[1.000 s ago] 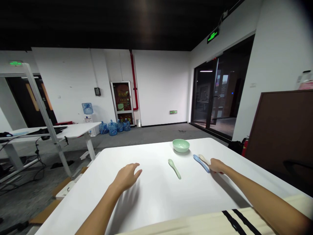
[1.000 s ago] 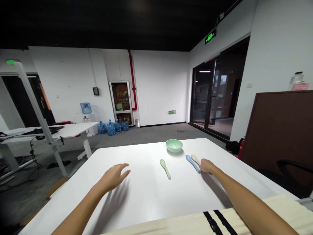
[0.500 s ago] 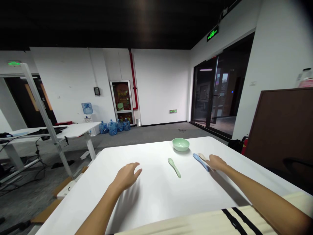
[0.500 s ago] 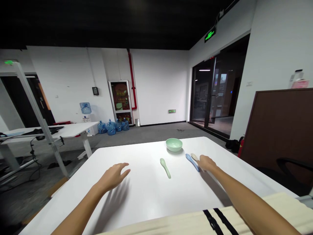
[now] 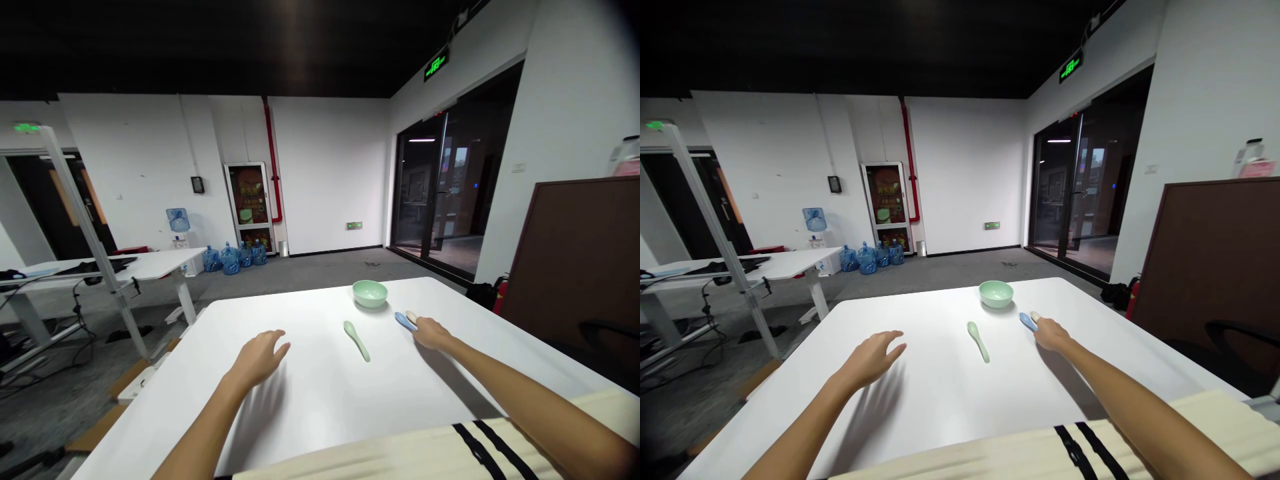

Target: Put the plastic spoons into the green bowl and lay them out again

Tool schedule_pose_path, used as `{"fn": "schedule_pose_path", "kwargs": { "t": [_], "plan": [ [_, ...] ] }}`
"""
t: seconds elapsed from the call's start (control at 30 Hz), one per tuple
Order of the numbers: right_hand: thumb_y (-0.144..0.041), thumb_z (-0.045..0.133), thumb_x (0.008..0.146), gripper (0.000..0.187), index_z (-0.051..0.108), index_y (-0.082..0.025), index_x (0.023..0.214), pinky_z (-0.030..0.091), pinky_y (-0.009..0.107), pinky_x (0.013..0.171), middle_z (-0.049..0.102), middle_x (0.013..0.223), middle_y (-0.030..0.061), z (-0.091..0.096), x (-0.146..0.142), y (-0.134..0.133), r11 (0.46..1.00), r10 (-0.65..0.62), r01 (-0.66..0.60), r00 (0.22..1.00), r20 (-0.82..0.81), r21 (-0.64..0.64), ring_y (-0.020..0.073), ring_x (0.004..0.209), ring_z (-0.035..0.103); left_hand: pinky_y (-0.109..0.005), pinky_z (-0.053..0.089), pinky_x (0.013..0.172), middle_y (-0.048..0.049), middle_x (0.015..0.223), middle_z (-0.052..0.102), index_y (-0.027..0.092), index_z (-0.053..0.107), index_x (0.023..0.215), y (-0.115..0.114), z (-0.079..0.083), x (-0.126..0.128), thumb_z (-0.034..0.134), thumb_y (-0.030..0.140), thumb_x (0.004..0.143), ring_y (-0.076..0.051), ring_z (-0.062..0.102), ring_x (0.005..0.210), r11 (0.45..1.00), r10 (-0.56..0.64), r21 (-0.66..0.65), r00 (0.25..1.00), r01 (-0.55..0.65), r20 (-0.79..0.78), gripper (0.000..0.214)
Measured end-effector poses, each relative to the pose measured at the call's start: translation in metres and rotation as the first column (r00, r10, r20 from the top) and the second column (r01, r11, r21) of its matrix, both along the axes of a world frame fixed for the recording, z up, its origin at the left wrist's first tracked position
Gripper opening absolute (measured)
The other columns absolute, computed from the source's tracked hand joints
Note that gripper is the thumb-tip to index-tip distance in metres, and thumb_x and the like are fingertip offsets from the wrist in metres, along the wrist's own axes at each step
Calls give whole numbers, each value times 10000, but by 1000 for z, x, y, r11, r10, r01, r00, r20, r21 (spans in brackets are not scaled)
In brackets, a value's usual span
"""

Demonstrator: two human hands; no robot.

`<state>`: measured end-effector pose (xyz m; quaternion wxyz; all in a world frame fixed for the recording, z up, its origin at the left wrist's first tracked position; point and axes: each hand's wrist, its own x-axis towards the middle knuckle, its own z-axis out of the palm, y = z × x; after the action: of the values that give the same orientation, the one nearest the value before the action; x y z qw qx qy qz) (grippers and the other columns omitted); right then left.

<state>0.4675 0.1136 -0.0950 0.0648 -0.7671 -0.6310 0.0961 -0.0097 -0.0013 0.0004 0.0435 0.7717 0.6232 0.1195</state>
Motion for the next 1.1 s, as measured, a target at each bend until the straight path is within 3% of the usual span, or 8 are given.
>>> {"fn": "schedule_pose_path", "kwargs": {
  "t": [0.2,0.47,0.6,0.83,1.1],
  "plan": [
    [-303,544,836,163,578,-161,909,355,235,552,656,841,92,18,-14,0,997,75,-73,992,-98,17,159,659,607,-385,436,962,-85,1319,629,223,578,1300,0,0,-1,356,518,929,-279,564,1213,1000,4,-3,1000,-4,-4,524],
    [-325,617,779,211,594,-130,700,353,236,471,645,704,96,37,-45,1,993,100,-109,985,-142,-54,141,548,583,-381,433,969,-84,1336,617,221,569,1311,-1,0,-3,350,510,934,-277,552,1233,1000,-5,3,1000,5,5,523],
    [-310,596,781,217,596,-132,656,374,251,484,636,646,88,31,-56,-1,990,122,-129,987,-109,-58,154,541,581,-386,439,967,-86,1340,614,222,566,1316,-1,-1,-4,348,525,933,-284,544,1244,1000,-6,8,1000,6,6,535],
    [-351,620,782,228,590,-153,675,393,269,594,585,573,67,9,-56,-1,990,131,-135,989,-71,-48,219,712,629,-394,437,976,-83,1342,614,227,570,1312,-1,-1,-4,354,523,930,-282,548,1237,1000,-3,6,1000,3,15,529],
    [-316,611,766,196,614,-124,799,348,274,596,673,813,113,-2,-54,3,985,166,-165,986,13,-55,195,709,635,-396,439,970,-83,1337,617,222,569,1311,-2,1,-2,353,510,931,-283,550,1235,1000,-1,2,1000,1,6,524]
  ]
}}
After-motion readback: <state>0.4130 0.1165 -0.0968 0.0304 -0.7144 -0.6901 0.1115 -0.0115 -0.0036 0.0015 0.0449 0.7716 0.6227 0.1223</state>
